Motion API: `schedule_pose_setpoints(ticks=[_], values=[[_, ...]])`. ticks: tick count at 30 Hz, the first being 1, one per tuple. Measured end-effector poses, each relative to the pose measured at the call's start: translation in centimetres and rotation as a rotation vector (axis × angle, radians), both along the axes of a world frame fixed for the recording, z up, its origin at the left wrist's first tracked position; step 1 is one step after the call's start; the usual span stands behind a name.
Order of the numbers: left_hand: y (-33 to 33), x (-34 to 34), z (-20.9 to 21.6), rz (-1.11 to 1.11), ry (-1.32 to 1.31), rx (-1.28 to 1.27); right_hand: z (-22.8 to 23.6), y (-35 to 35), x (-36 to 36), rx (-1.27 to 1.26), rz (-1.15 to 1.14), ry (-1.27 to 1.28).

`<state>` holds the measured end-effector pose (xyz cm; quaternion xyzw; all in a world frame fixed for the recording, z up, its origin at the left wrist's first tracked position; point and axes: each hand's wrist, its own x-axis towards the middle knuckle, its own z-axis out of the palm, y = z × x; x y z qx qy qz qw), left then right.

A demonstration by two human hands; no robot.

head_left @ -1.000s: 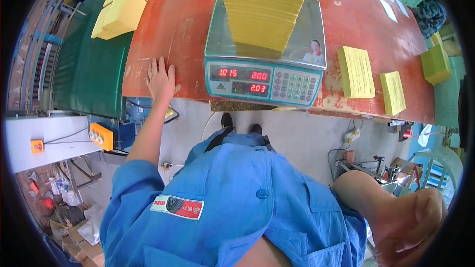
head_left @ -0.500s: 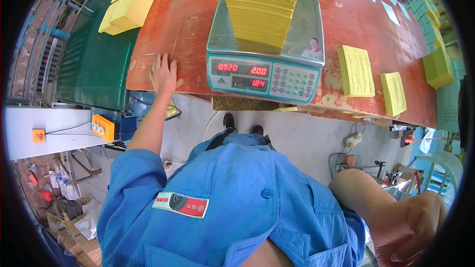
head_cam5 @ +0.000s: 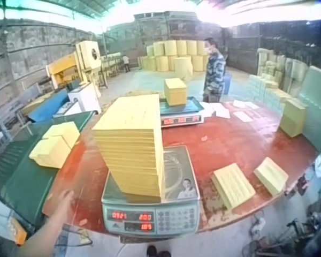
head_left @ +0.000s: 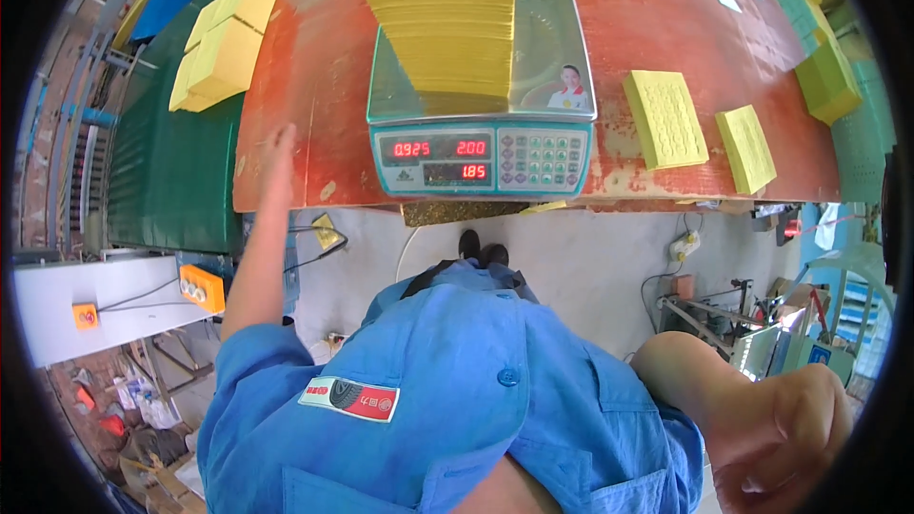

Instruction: The recorder is seen weighing stacks of yellow foam blocks on a scale and moving them between a table and a conveyor belt.

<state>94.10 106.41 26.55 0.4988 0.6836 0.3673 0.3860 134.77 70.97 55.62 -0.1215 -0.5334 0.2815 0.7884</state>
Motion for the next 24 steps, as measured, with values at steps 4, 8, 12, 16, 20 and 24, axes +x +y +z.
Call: schedule_pose_setpoints(ticks=[4, 8, 12, 16, 20, 24], values=[[0.0, 6.8, 12.0, -0.311, -0.294, 0.448, -1.2, 3.4, -2.3, -0.091, -0.127, 0.063], [-2.2, 16.2, 23.1, -0.799, -0.192, 0.973, -3.7, 5.6, -0.9, -0.029, 0.034, -0.055], [-0.1, 19.8, 26.3, -1.016, 0.193, 0.983, -7.1, 8.4, -3.2, -0.008, 0.124, -0.124], [1.3, 20.9, 27.6, -1.036, 0.247, 0.757, -8.0, 8.2, -4.4, -0.216, 0.042, -0.163], [2.2, 21.2, 28.0, -1.083, 0.252, 0.812, -9.0, 8.1, -4.8, -0.287, -0.037, -0.105], [2.9, 21.3, 28.4, -1.123, 0.256, 0.783, -9.1, 8.9, -5.1, -0.31, -0.076, -0.136]])
